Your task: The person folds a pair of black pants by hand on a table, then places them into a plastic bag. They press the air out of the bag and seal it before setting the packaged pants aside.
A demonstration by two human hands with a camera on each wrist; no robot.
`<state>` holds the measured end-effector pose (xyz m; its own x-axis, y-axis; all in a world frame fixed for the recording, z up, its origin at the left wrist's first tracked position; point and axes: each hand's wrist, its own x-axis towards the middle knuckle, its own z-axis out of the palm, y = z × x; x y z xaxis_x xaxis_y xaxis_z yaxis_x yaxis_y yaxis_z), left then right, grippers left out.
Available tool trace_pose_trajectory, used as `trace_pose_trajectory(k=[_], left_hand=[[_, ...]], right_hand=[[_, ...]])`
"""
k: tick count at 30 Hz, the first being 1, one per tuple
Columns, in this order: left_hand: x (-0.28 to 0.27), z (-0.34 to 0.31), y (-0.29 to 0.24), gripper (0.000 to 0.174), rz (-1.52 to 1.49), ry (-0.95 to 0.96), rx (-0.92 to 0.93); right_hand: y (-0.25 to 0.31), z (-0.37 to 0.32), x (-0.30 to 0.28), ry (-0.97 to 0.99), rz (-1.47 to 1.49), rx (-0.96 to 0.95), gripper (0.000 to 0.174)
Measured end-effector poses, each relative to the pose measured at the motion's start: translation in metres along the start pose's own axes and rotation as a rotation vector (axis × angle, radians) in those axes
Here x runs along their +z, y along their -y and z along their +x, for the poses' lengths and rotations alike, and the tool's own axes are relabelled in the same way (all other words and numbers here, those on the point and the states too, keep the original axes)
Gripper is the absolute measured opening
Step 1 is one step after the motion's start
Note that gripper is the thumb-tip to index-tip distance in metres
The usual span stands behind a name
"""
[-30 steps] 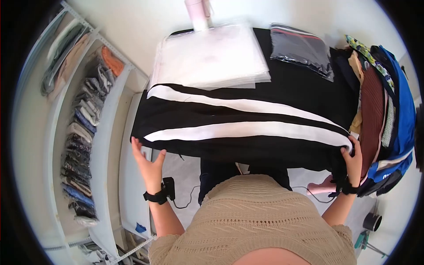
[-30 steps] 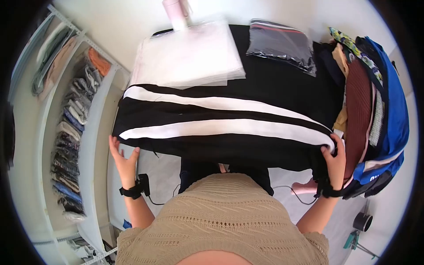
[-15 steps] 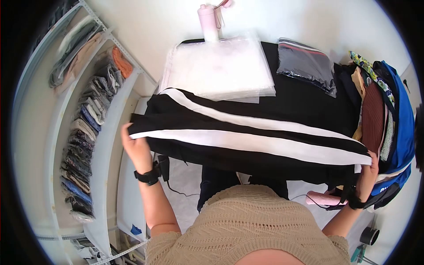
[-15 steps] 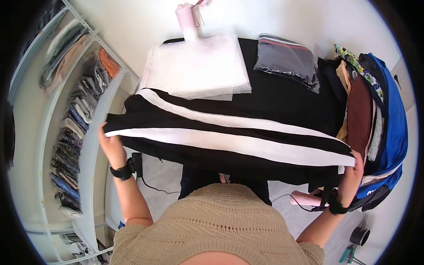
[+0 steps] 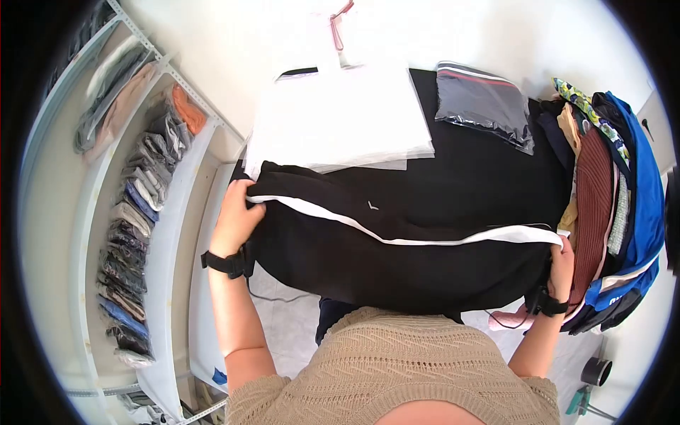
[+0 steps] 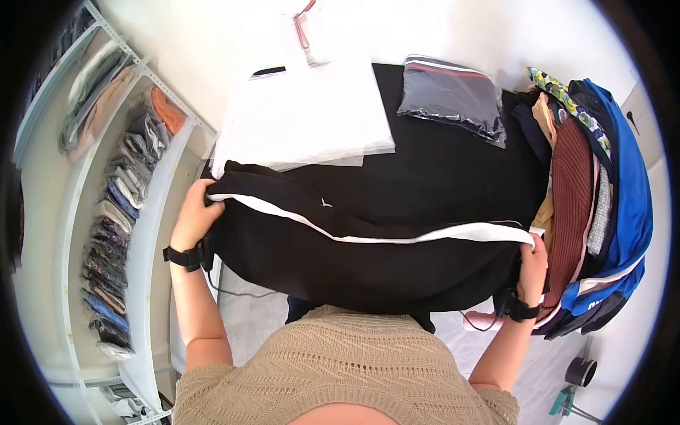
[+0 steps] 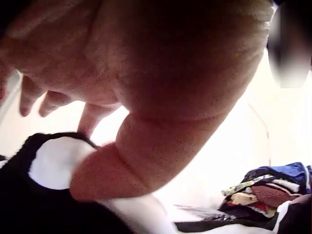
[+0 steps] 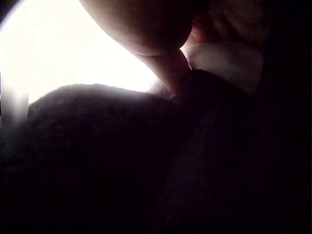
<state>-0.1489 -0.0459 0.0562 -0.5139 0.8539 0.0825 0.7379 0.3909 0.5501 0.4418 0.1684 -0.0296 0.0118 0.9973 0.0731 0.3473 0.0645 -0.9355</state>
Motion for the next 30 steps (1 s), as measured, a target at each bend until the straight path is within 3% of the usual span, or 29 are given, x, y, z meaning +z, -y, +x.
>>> trace_pose_trajectory(k=[1, 2, 4, 6, 8, 10, 12, 14, 15, 19, 23, 26, 30], left_hand=[[0.009, -0.004, -0.006, 0.061, 0.178, -0.1, 0.051], [0.009, 0.001, -0.016, 0.061, 0.177, -0.1, 0.059], [-0.003, 0.018, -0.043, 0.069, 0.105, -0.12, 0.363], [0.0, 0.046, -0.061, 0.069, 0.129, -0.086, 0.483], [0.02, 0.077, -0.073, 0.065, 0.193, 0.123, 0.605], [0.055, 0.113, -0.067, 0.069, 0.398, 0.338, 0.464], [0.072, 0.121, -0.097, 0.083, 0.72, 0.453, 0.207], [0.091, 0.129, -0.104, 0.094, 0.82, 0.479, 0.158], [0.099, 0.134, -0.106, 0.096, 0.785, 0.517, 0.117], [0.122, 0.145, -0.101, 0.072, 0.638, 0.552, 0.124], [0.129, 0.163, -0.096, 0.065, 0.435, 0.512, 0.098], [0.141, 0.182, -0.097, 0.064, 0.328, 0.478, 0.13], [0.149, 0.177, -0.117, 0.075, 0.425, 0.497, 0.078]], right_hand=[[-0.008, 0.0, 0.004, -0.063, 0.041, -0.053, 0.02], [-0.008, 0.0, 0.003, -0.07, 0.043, -0.053, 0.02], [-0.009, -0.004, 0.002, -0.031, 0.018, -0.064, 0.021], [-0.004, -0.008, 0.005, -0.032, 0.061, -0.067, 0.022], [-0.001, -0.008, 0.007, -0.044, 0.04, -0.07, 0.022], [0.002, -0.01, 0.009, -0.056, 0.013, -0.084, 0.022], [0.005, -0.013, 0.011, -0.07, -0.024, -0.122, 0.021], [0.004, -0.016, 0.014, -0.107, -0.048, -0.122, 0.019], [0.005, -0.017, 0.015, -0.117, -0.047, -0.127, 0.019], [0.009, -0.019, 0.017, -0.135, -0.02, -0.113, 0.018], [0.016, -0.019, 0.02, -0.137, -0.014, -0.118, 0.018], [0.012, -0.017, 0.022, -0.164, 0.02, -0.119, 0.018], [0.005, -0.017, 0.022, -0.177, 0.041, -0.115, 0.017]])
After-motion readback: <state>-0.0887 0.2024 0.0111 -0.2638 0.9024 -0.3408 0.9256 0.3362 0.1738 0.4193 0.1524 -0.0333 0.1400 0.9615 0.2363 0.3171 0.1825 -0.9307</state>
